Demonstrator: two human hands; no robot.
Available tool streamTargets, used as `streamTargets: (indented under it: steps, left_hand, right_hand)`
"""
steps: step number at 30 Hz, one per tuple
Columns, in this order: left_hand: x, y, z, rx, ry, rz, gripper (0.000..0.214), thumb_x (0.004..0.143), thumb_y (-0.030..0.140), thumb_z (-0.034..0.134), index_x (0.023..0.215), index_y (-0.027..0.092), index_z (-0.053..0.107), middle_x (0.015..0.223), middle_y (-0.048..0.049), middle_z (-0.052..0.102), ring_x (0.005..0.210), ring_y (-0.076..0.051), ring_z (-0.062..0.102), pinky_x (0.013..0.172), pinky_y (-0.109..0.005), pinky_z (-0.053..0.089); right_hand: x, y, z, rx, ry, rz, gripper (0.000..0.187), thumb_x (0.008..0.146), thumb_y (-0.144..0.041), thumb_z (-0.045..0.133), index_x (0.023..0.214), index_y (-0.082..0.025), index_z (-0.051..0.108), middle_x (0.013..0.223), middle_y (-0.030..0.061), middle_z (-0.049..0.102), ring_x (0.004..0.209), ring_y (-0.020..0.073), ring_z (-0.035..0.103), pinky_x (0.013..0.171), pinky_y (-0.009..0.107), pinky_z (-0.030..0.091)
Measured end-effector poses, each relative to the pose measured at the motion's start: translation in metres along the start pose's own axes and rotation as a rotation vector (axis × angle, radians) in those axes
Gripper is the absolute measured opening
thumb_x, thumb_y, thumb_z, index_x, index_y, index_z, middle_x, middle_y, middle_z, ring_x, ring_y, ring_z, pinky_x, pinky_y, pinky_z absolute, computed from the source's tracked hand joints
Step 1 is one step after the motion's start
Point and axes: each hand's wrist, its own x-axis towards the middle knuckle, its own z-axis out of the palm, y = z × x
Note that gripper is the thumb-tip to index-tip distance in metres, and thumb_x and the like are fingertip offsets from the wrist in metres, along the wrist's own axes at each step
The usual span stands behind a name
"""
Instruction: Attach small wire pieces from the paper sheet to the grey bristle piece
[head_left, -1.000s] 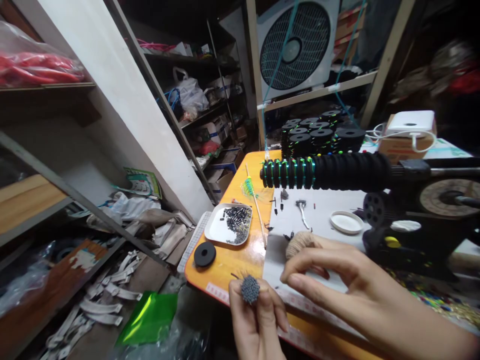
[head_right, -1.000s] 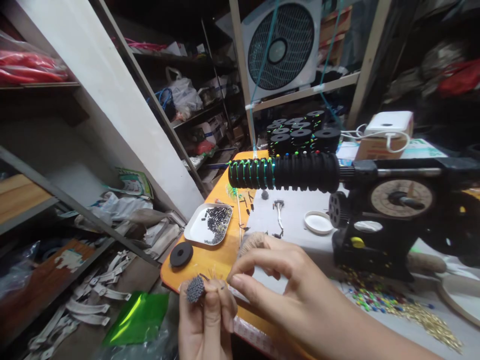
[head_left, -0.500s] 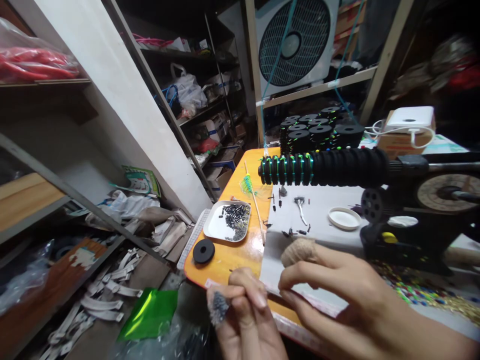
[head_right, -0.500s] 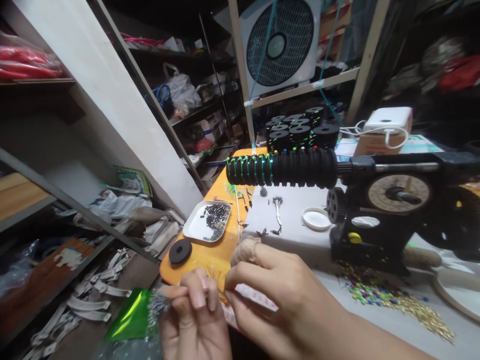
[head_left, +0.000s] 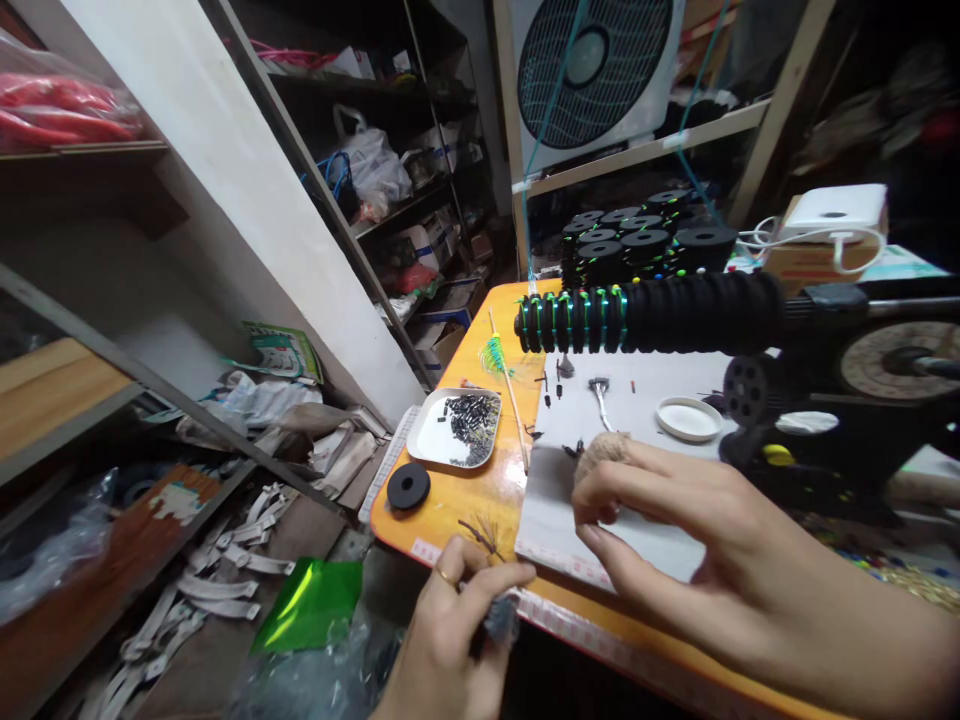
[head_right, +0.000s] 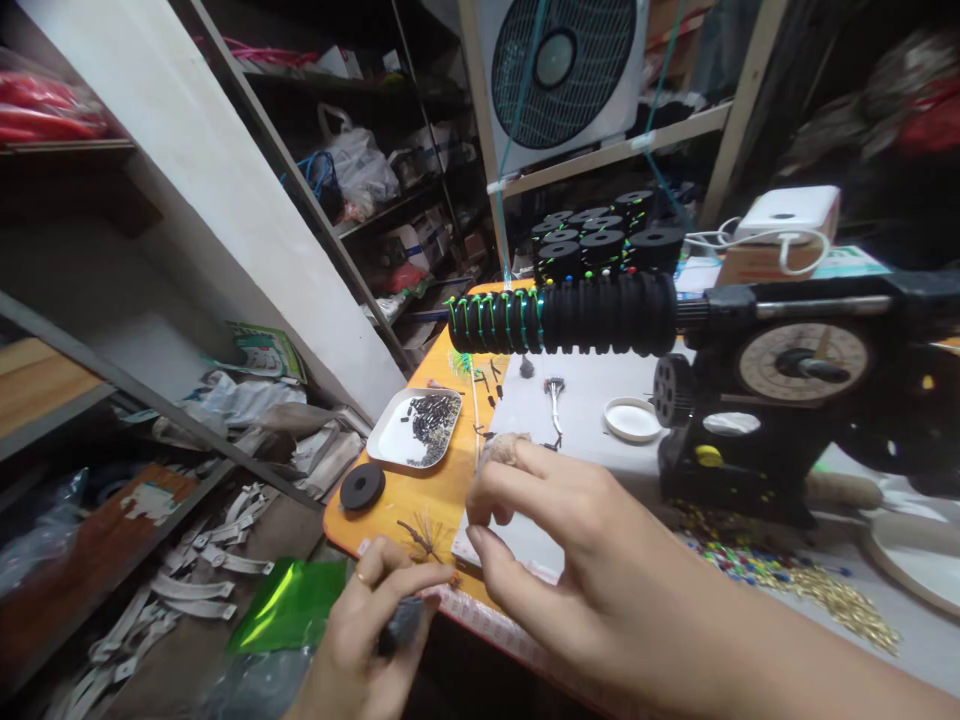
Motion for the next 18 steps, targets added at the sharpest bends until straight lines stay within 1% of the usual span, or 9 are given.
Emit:
streamTargets:
  steps: [1, 2, 3, 5, 7, 9, 12, 15, 18]
  left_hand:
    - [0.000, -0.006, 0.001, 0.100, -0.102, 0.042, 0.047, 0.086, 0.000, 0.048, 0.119, 0.024, 0.070, 0.092, -0.0086, 0.060, 0.084, -0.022, 0.062, 0.077, -0.034, 0.056]
    - [0.002, -0.012, 0.000, 0.201, -0.169, 0.077, 0.056, 0.083, -0.004, 0.044, 0.127, 0.024, 0.066, 0.098, -0.0107, 0.061, 0.088, -0.023, 0.064, 0.078, -0.036, 0.057]
    - [0.005, -0.017, -0.001, 0.290, -0.203, 0.101, 0.059, 0.082, -0.006, 0.042, 0.128, 0.023, 0.066, 0.102, -0.0121, 0.062, 0.091, -0.024, 0.065, 0.078, -0.037, 0.058]
    - [0.013, -0.024, -0.006, 0.404, -0.205, 0.125, 0.050, 0.083, -0.005, 0.044, 0.115, 0.021, 0.071, 0.099, -0.0115, 0.063, 0.087, -0.024, 0.067, 0.074, -0.036, 0.058]
    - [0.020, -0.025, -0.010, 0.398, -0.151, 0.126, 0.036, 0.086, -0.001, 0.048, 0.099, 0.020, 0.074, 0.094, -0.0096, 0.062, 0.078, -0.021, 0.067, 0.068, -0.032, 0.057]
    - [0.025, -0.018, -0.013, 0.265, -0.054, 0.066, 0.024, 0.088, 0.005, 0.056, 0.091, 0.021, 0.075, 0.097, -0.0091, 0.062, 0.080, -0.020, 0.068, 0.069, -0.029, 0.057]
    - [0.028, 0.001, -0.008, -0.099, 0.112, -0.144, 0.011, 0.089, 0.019, 0.068, 0.079, 0.021, 0.073, 0.097, -0.0082, 0.068, 0.089, -0.021, 0.069, 0.074, -0.027, 0.056]
    - [0.029, 0.023, 0.006, -0.413, 0.204, -0.377, 0.017, 0.086, 0.029, 0.074, 0.072, 0.020, 0.070, 0.079, -0.0030, 0.073, 0.078, -0.018, 0.069, 0.074, -0.024, 0.054]
    - [0.028, 0.037, 0.024, -0.590, 0.302, -0.476, 0.021, 0.082, 0.033, 0.079, 0.070, 0.019, 0.069, 0.069, 0.0012, 0.069, 0.068, -0.014, 0.064, 0.069, -0.021, 0.051]
  right_hand:
    - [0.000, 0.000, 0.000, 0.004, -0.010, 0.008, 0.014, 0.088, -0.009, 0.056, 0.088, -0.023, 0.058, 0.079, 0.0012, 0.064, 0.069, 0.0142, 0.061, 0.060, 0.024, 0.050]
    - [0.000, 0.000, 0.000, 0.010, -0.018, 0.015, 0.013, 0.088, -0.010, 0.056, 0.087, -0.022, 0.059, 0.077, 0.0009, 0.063, 0.068, 0.0140, 0.060, 0.060, 0.024, 0.049]
    - [0.000, 0.000, 0.000, 0.016, -0.031, 0.022, 0.013, 0.089, -0.010, 0.055, 0.086, -0.022, 0.059, 0.077, 0.0009, 0.063, 0.067, 0.0139, 0.060, 0.060, 0.025, 0.049]
    - [0.000, 0.001, 0.000, 0.024, -0.054, 0.039, 0.013, 0.091, -0.011, 0.054, 0.085, -0.021, 0.060, 0.077, 0.0011, 0.062, 0.068, 0.0137, 0.060, 0.061, 0.025, 0.049]
    - [0.000, 0.003, 0.000, 0.038, -0.074, 0.056, 0.013, 0.094, -0.013, 0.053, 0.086, -0.020, 0.060, 0.079, 0.0015, 0.063, 0.070, 0.0133, 0.060, 0.062, 0.025, 0.049]
    - [0.000, 0.003, 0.002, 0.051, -0.085, 0.077, 0.013, 0.097, -0.014, 0.051, 0.089, -0.020, 0.059, 0.081, 0.0016, 0.062, 0.070, 0.0130, 0.059, 0.062, 0.024, 0.048]
    - [-0.001, 0.000, 0.005, 0.078, -0.082, 0.093, 0.013, 0.098, -0.015, 0.050, 0.090, -0.020, 0.059, 0.080, 0.0014, 0.062, 0.069, 0.0127, 0.058, 0.062, 0.024, 0.049]
    - [-0.002, -0.004, 0.007, 0.126, -0.063, 0.077, 0.014, 0.095, -0.012, 0.053, 0.089, -0.020, 0.063, 0.081, 0.0019, 0.065, 0.071, 0.0124, 0.060, 0.064, 0.022, 0.049]
    - [-0.004, -0.004, 0.009, 0.156, -0.041, 0.080, 0.015, 0.093, -0.011, 0.056, 0.088, -0.020, 0.068, 0.079, 0.0025, 0.065, 0.071, 0.0125, 0.061, 0.061, 0.022, 0.047]
